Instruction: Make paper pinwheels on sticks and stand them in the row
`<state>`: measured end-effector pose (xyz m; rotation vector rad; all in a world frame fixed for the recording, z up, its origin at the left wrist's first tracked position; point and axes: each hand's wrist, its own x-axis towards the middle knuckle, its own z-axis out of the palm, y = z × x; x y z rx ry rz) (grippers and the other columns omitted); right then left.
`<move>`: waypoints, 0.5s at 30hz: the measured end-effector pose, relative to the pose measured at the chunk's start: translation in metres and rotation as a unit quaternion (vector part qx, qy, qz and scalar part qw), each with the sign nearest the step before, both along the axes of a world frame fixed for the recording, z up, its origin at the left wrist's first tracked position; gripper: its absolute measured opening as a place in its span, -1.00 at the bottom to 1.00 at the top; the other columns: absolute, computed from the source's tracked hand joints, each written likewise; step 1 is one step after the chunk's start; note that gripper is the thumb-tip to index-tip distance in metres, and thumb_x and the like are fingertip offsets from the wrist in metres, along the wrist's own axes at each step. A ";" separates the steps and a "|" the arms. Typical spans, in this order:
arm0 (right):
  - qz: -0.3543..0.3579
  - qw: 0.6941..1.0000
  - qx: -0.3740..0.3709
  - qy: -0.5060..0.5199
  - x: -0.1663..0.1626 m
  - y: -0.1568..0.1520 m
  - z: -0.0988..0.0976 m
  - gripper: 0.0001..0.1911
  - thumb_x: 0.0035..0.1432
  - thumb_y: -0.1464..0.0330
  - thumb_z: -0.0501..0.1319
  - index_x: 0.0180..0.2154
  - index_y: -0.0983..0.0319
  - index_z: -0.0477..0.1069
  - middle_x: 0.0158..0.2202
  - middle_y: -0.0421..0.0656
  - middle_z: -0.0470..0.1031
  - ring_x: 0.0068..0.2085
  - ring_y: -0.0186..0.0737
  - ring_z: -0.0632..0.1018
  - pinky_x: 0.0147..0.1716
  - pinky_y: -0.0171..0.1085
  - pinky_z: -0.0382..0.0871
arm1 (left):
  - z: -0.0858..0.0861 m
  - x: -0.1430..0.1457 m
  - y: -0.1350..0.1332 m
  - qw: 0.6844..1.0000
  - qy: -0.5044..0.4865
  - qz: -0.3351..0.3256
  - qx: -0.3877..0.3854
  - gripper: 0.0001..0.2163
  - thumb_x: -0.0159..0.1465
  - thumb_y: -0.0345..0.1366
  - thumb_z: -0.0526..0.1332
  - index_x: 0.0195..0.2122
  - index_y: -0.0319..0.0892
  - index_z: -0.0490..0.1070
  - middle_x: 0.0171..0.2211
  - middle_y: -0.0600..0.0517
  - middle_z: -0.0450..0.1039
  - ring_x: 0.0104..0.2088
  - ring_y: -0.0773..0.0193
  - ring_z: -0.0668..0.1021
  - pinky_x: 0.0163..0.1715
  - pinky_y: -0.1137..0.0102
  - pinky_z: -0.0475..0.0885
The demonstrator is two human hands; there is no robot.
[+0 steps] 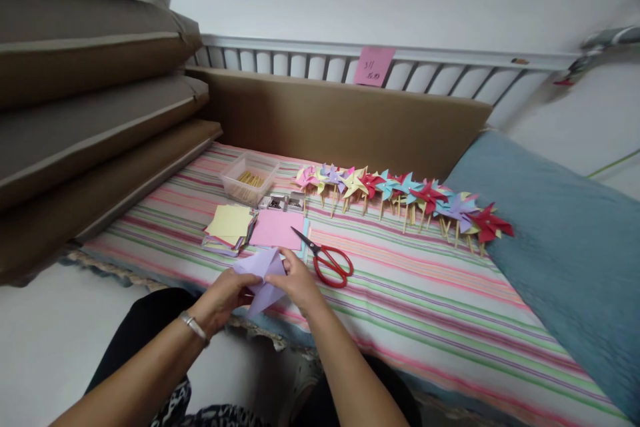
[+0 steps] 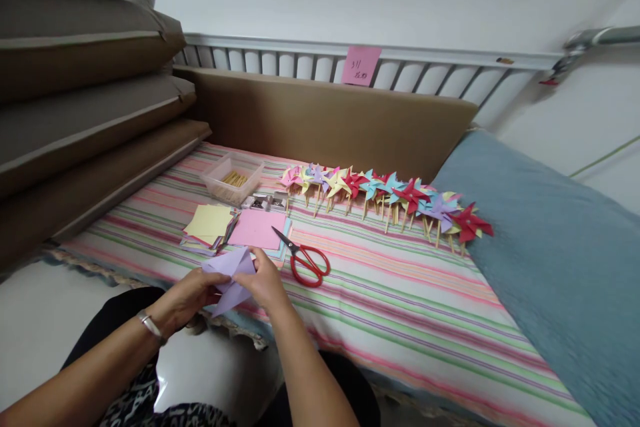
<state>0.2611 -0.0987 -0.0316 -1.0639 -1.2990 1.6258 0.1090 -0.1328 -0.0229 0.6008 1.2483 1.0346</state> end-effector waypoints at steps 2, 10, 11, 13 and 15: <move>0.007 1.000 -0.020 0.014 -0.001 -0.001 -0.003 -0.45 -0.28 0.45 0.32 -0.13 0.20 0.34 -0.43 -0.27 0.47 -0.43 -0.24 0.47 -0.46 -0.34 0.30 | -0.003 0.001 0.000 1.000 0.001 -0.004 -0.003 -0.68 -0.15 -0.41 0.33 -0.30 -0.33 0.45 -0.54 0.00 0.50 -0.56 0.23 0.50 -0.50 0.36 0.40; -0.022 0.998 -0.050 0.040 -0.004 0.000 -0.005 -0.48 -0.31 0.43 0.29 -0.17 0.23 0.31 -0.49 -0.27 0.47 -0.53 -0.27 0.46 -0.53 -0.36 0.27 | 0.001 0.008 -0.007 1.000 -0.019 -0.004 0.003 -0.71 -0.12 -0.36 0.37 -0.34 -0.30 0.46 -0.52 0.00 0.52 -0.54 0.27 0.51 -0.47 0.40 0.38; -0.031 0.997 -0.051 0.045 -0.005 0.000 -0.005 -0.48 -0.31 0.43 0.29 -0.17 0.23 0.31 -0.49 -0.27 0.47 -0.53 -0.27 0.46 -0.54 -0.36 0.27 | 0.002 0.010 -0.008 1.000 -0.027 -0.004 0.007 -0.72 -0.12 -0.35 0.37 -0.34 -0.29 0.46 -0.51 -0.01 0.53 -0.52 0.26 0.51 -0.45 0.41 0.39; -0.047 0.996 -0.053 0.053 -0.008 -0.001 -0.004 -0.48 -0.31 0.42 0.28 -0.17 0.23 0.30 -0.50 -0.27 0.47 -0.54 -0.27 0.46 -0.55 -0.36 0.28 | 0.005 0.014 -0.010 0.999 -0.045 0.000 0.016 -0.75 -0.10 -0.34 0.37 -0.37 -0.28 0.48 -0.52 -0.02 0.54 -0.51 0.24 0.52 -0.44 0.40 0.39; -0.056 0.995 -0.054 0.060 -0.011 -0.002 -0.003 -0.48 -0.30 0.41 0.28 -0.17 0.23 0.30 -0.50 -0.27 0.48 -0.55 -0.27 0.46 -0.56 -0.36 0.29 | 0.007 0.018 -0.011 0.998 -0.055 0.008 0.024 -0.79 -0.10 -0.32 0.36 -0.42 -0.29 0.48 -0.55 -0.03 0.54 -0.54 0.23 0.52 -0.45 0.39 0.39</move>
